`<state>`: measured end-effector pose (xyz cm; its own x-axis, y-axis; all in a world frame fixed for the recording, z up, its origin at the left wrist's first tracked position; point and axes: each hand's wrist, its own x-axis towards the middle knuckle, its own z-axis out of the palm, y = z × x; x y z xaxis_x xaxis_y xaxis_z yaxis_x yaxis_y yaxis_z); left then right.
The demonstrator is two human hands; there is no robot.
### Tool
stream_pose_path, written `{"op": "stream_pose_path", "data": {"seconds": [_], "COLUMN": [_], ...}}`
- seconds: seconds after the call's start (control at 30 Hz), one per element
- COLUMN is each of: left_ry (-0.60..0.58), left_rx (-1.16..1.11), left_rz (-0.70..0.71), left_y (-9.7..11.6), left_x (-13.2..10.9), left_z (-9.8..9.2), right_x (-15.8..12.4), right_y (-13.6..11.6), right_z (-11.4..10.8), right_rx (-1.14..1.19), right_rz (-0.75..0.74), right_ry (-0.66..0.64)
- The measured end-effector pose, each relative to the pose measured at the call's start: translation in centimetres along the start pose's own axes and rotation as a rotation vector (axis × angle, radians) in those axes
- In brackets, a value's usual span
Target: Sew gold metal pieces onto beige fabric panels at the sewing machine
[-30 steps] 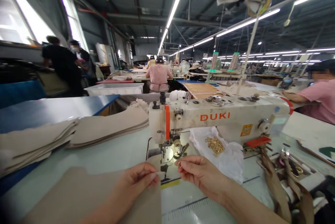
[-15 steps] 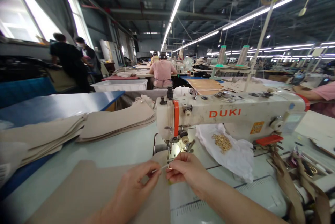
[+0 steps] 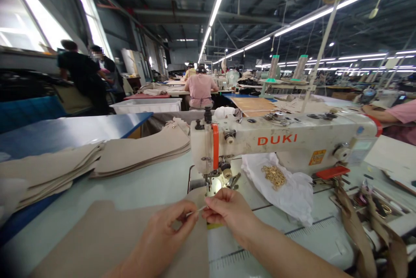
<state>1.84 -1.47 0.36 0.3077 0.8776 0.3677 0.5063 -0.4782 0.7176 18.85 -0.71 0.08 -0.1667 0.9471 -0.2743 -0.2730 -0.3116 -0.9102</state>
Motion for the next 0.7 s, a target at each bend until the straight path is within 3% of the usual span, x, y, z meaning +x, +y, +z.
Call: {"op": "stream_pose_path", "data": {"seconds": [0.2,0.33,0.6,0.7], "left_ry": [0.008,0.014,0.047,0.009], "left_rx": [-0.135,-0.275,-0.436,-0.428], "left_rz": [-0.214,-0.337,-0.376,-0.366], "left_y": [0.6,0.1,-0.5,-0.3], "left_x": [0.6,0.8,0.9,0.7], "left_z": [0.0,0.3,0.5,0.6], "right_x": [0.8,0.7,0.6,0.4], "right_y": [0.9,0.9,0.9,1.0], "right_z": [0.2,0.2,0.2,0.5], "right_rx": [-0.102,-0.176,-0.266,-0.457], "right_rz": [-0.097,-0.175,-0.344,-0.488], "right_ry": [0.036,-0.005,0.006,0.057]}}
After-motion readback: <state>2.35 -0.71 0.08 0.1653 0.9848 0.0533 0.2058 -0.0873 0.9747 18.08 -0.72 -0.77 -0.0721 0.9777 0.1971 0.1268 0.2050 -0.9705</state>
